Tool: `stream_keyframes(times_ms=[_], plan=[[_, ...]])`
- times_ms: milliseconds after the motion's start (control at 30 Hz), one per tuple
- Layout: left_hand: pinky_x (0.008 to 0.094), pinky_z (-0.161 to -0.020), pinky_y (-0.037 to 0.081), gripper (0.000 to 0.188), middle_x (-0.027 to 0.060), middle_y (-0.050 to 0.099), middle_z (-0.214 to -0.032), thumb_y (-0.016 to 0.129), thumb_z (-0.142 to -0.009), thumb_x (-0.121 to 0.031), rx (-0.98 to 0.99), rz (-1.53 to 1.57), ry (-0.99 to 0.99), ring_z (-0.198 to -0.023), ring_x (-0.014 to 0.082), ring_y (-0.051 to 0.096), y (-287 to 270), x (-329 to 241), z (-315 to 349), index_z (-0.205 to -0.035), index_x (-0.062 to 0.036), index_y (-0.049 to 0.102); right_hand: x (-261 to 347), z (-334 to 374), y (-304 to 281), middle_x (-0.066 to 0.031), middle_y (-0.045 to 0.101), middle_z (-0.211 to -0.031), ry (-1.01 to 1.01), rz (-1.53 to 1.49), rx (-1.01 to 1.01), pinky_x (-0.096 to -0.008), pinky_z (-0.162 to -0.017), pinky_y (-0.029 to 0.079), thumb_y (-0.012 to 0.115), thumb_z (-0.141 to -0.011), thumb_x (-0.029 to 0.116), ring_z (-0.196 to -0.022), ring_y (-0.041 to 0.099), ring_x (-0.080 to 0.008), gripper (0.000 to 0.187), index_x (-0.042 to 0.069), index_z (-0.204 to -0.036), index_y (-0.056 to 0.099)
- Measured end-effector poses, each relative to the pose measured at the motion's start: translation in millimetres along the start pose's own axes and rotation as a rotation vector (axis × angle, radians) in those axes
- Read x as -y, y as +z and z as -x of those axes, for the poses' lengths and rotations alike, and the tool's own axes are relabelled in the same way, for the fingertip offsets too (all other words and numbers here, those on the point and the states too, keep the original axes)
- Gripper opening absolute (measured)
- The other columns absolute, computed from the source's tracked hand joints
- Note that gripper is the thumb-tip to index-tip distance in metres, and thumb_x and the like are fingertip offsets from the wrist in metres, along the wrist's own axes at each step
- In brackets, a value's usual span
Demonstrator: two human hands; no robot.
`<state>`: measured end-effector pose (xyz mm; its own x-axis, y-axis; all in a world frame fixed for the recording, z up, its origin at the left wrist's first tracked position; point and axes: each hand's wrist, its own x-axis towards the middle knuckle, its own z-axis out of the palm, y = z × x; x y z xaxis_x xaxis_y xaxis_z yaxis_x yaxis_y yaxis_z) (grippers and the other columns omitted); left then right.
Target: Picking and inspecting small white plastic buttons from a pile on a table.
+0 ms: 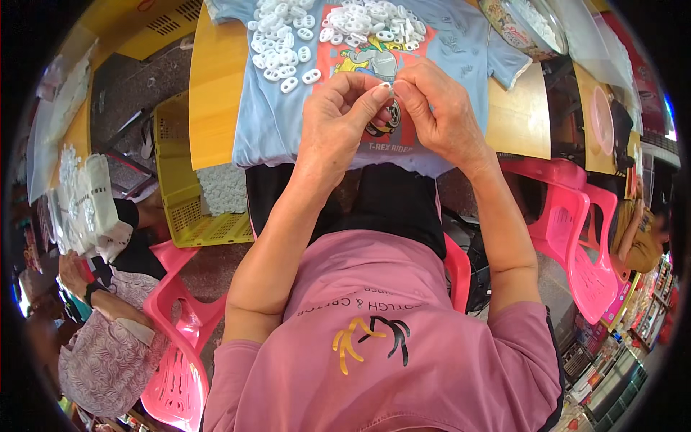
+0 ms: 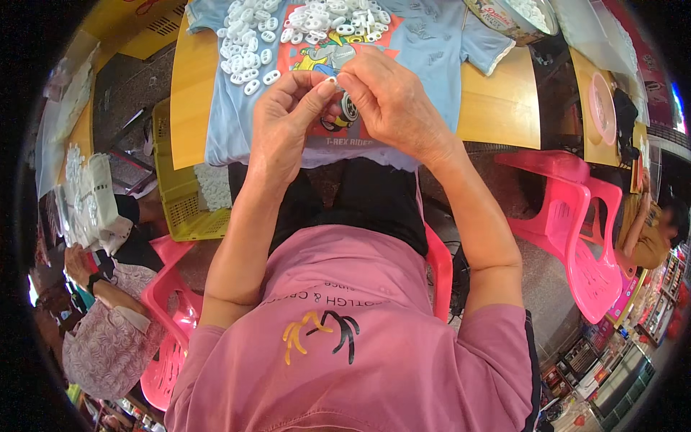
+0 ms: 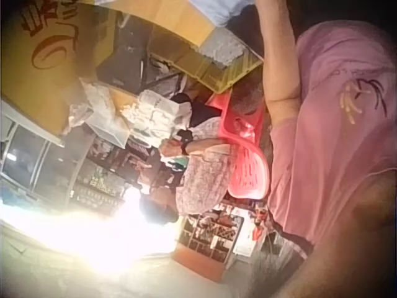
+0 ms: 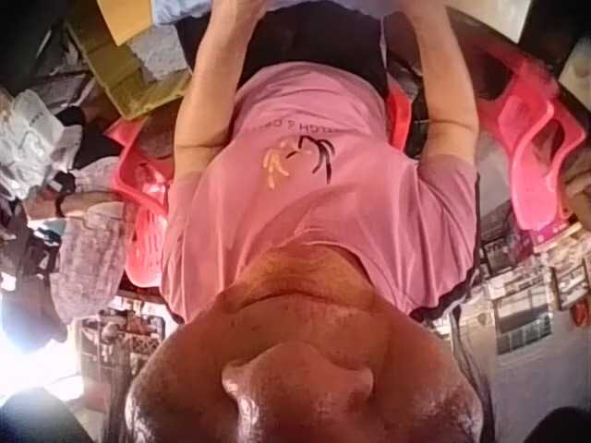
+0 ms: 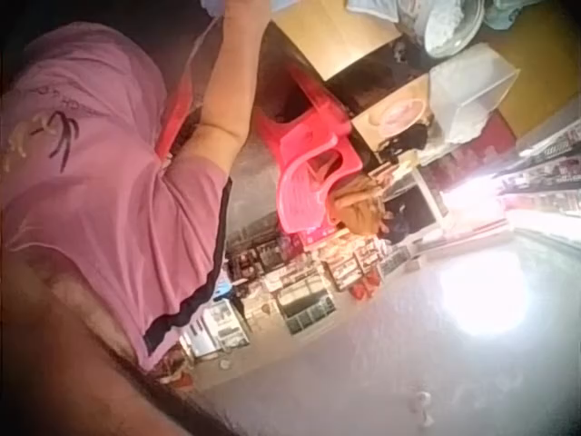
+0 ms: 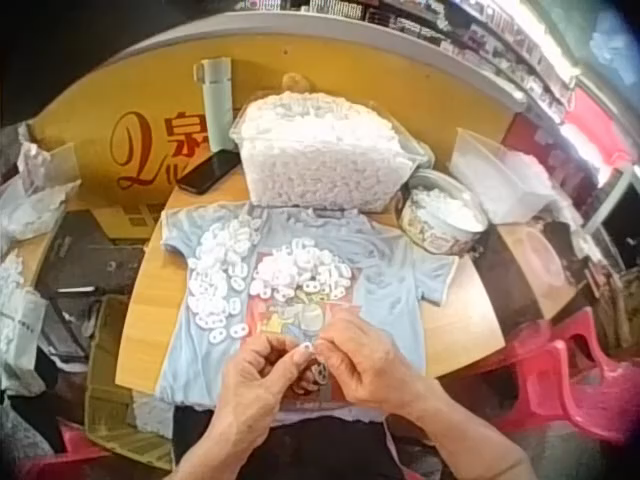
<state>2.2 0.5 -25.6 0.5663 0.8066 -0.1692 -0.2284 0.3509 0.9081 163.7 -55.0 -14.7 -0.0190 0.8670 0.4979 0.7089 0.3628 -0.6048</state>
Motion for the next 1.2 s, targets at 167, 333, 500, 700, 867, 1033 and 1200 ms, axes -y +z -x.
stream_keyframes(times_ms=[167,333,500,700,867,1033,1200], plan=[[0.0229,-0.064,0.05,0.015,0.0045,0.063,-0.081,0.065,-0.091,-0.012,-0.005,0.025,0.005,-0.07,0.0097,0.061,-0.3,0.7,-1.1,-0.096,0.0018,0.061,-2.6,-0.8,3.8,-0.0118,0.056,-0.081,-0.044,0.025,0.0,-0.034,-0.065,0.046,0.059,-0.092,0.007,-0.072,0.056,-0.0284,0.009,0.0,-0.093,0.054],[0.0227,-0.063,0.049,0.013,0.0042,0.063,-0.08,0.064,-0.091,-0.01,0.001,-0.016,0.014,-0.07,0.0095,0.06,-1.4,1.3,-2.8,-0.096,0.0018,0.061,-4.1,0.4,5.0,-0.0121,0.056,-0.082,-0.02,-0.01,0.027,-0.0345,-0.065,0.046,0.059,-0.092,0.007,-0.072,0.055,-0.0286,0.009,0.0,-0.094,0.054],[0.0225,-0.063,0.049,0.012,0.004,0.063,-0.079,0.063,-0.091,-0.009,-0.01,-0.085,0.034,-0.071,0.0092,0.06,1.7,1.0,-2.3,-0.096,0.0018,0.061,-6.0,0.0,3.1,-0.0121,0.056,-0.082,-0.022,0.007,0.064,-0.034,-0.065,0.046,0.058,-0.092,0.007,-0.072,0.055,-0.0282,0.008,0.0,-0.093,0.054],[0.0226,-0.064,0.05,0.014,0.0042,0.063,-0.081,0.063,-0.092,-0.01,-0.015,0.008,0.021,-0.071,0.0093,0.06,0.5,1.3,-1.3,-0.098,0.0017,0.061,-3.3,-2.1,-7.3,-0.011,0.057,-0.083,0.032,-0.05,0.077,-0.0324,-0.063,0.047,0.057,-0.094,0.009,-0.069,0.056,-0.0241,0.01,-0.001,-0.093,0.055],[0.0235,-0.066,0.05,0.015,0.0044,0.063,-0.082,0.063,-0.092,-0.011,0.023,-0.011,-0.002,-0.07,0.0095,0.059,-1.7,-1.8,-0.9,-0.099,0.0014,0.06,-3.6,-3.1,-5.6,-0.0114,0.057,-0.086,-0.015,-0.007,0.05,-0.0316,-0.064,0.047,0.058,-0.094,0.009,-0.072,0.057,-0.0252,0.01,-0.001,-0.094,0.055],[0.0233,-0.065,0.049,0.014,0.0041,0.062,-0.081,0.064,-0.091,-0.011,0.018,-0.007,-0.02,-0.07,0.0095,0.059,0.1,-3.4,0.4,-0.097,0.0014,0.06,-8.0,-2.7,1.6,-0.0121,0.056,-0.086,-0.104,0.044,-0.007,-0.0327,-0.064,0.047,0.059,-0.092,0.007,-0.073,0.057,-0.0286,0.01,0.0,-0.096,0.054],[0.023,-0.064,0.049,0.013,0.0039,0.062,-0.08,0.064,-0.091,-0.01,0.016,0.031,-0.019,-0.07,0.0092,0.059,-1.2,-0.3,0.0,-0.096,0.0016,0.06,-4.4,1.0,14.3,-0.0124,0.055,-0.085,-0.077,0.023,-0.056,-0.0335,-0.063,0.047,0.059,-0.092,0.007,-0.071,0.056,-0.0287,0.01,-0.001,-0.095,0.053]])
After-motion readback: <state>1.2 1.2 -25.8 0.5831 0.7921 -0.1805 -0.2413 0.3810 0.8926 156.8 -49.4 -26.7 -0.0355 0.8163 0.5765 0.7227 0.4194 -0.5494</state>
